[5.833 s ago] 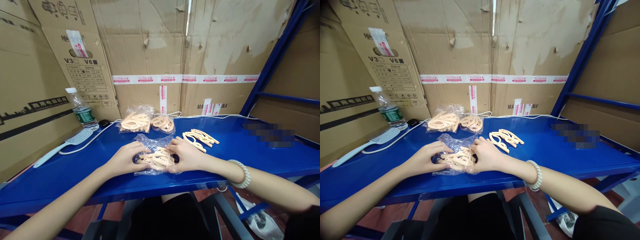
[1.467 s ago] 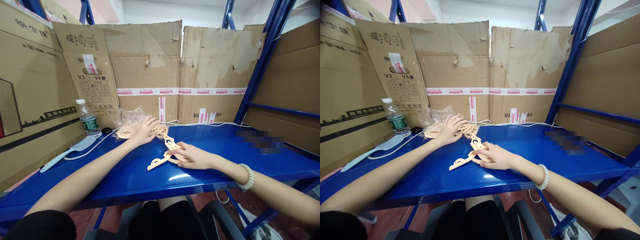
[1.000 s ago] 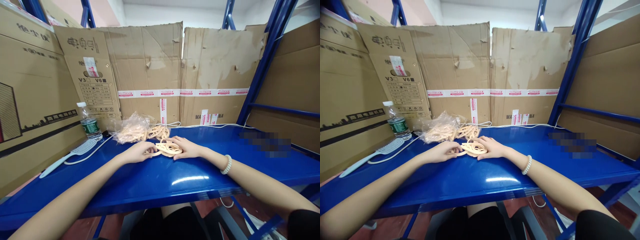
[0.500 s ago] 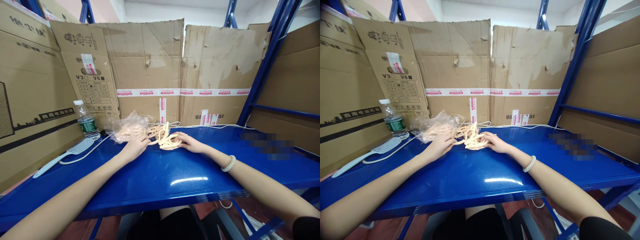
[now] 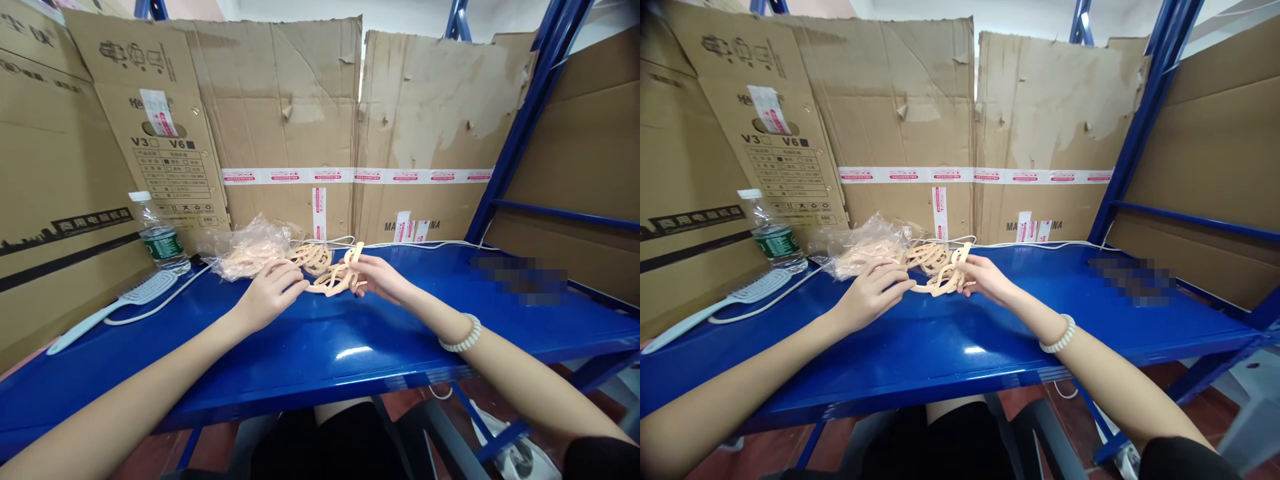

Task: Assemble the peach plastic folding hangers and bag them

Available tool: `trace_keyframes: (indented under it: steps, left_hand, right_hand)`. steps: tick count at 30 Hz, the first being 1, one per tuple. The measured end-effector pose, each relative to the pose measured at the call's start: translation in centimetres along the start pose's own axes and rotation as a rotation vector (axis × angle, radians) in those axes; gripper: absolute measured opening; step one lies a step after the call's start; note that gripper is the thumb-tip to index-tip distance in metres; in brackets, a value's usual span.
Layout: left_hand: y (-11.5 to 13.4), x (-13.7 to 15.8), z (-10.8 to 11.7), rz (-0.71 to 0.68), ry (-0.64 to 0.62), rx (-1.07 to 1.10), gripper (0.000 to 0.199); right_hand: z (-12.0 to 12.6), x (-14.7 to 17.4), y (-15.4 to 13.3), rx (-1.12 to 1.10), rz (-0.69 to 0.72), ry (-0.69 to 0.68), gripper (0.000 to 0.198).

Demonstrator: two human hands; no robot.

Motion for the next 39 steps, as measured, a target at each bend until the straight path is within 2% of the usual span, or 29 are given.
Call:
trace_keyframes:
  steps: [3,5,7,9,11,14,16,18,20,23,25,27,30,33,36,39]
  left_hand:
    - [1.0,0.1,0.6,-0.007,0.107,0.052,0.028]
    - [0.5,0.2,0.9,0.125,0.199,0.196,0.029]
    - [-0.8,0.4,0.0,0.336,0.242,0.521,0.034]
    - [-1.6,0.5,-2.6,0.538,0.161,0.985,0.042]
    - [-0.7,0.4,-5.5,0.631,-0.008,1.447,0.042]
    - [1.7,-0.1,-6.9,0.567,-0.203,1.938,0.047]
    - [2.7,-0.2,-6.9,0.537,-0.256,2.093,0.042]
    - [3.2,0.0,-7.0,0.585,-0.290,2.120,0.047]
    - [3.3,0.3,-7.2,0.657,-0.300,2.072,0.059]
    - [3.3,0.5,-7.1,0.679,-0.349,1.851,0.069]
    - [3.5,0.4,-6.9,0.630,-0.438,1.657,0.053]
    - [3.5,0.3,-6.7,0.608,-0.470,1.515,0.036]
    - [2.3,0.4,-6.1,0.689,-0.319,1.416,0.031]
    - [1.0,0.6,-5.3,0.742,-0.136,1.345,0.034]
    - [0.1,0.7,-4.6,0.732,-0.004,1.268,0.035]
    - [-1.1,1.3,-4.0,0.769,0.164,1.247,0.039]
  right_hand:
    - [-2.8,0.3,0.7,-0.055,-0.036,-0.126,0.033]
    - [-3.8,0.4,1.0,-0.065,-0.043,-0.167,0.034]
    - [-4.5,0.4,1.2,-0.083,-0.034,-0.188,0.035]
    - [-5.0,0.4,1.0,-0.105,-0.002,-0.207,0.037]
    - [-5.5,0.4,0.6,-0.132,0.029,-0.258,0.039]
    - [-6.3,0.6,0.0,-0.163,0.051,-0.354,0.040]
    - [-6.5,0.7,-0.4,-0.150,0.071,-0.379,0.039]
    - [-6.7,0.7,-0.4,-0.116,0.081,-0.391,0.039]
    - [-6.8,0.6,-0.1,-0.080,0.078,-0.374,0.040]
    - [-5.9,0.1,0.6,-0.026,0.062,-0.234,0.038]
    - [-5.1,0.0,1.1,-0.011,0.002,-0.149,0.033]
    - [-4.7,0.2,1.7,-0.052,-0.112,-0.130,0.031]
    - [-4.9,1.0,2.0,-0.094,-0.274,-0.238,0.047]
    - [-4.7,1.5,0.7,0.087,-0.232,-0.317,0.045]
    - [-4.0,1.5,-0.4,0.207,-0.131,-0.254,0.036]
    - [-3.0,1.3,-0.1,0.206,-0.141,-0.156,0.033]
Point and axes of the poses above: each hand's wrist, its own x-axis away from the middle knuckle, its own z-axis out of the back of the hand, y = z × x, the point moved 8 cm from there along -x, towards the middle knuckle, and after that the axes turned 10 degrees about -y, right-handed, at the moved point
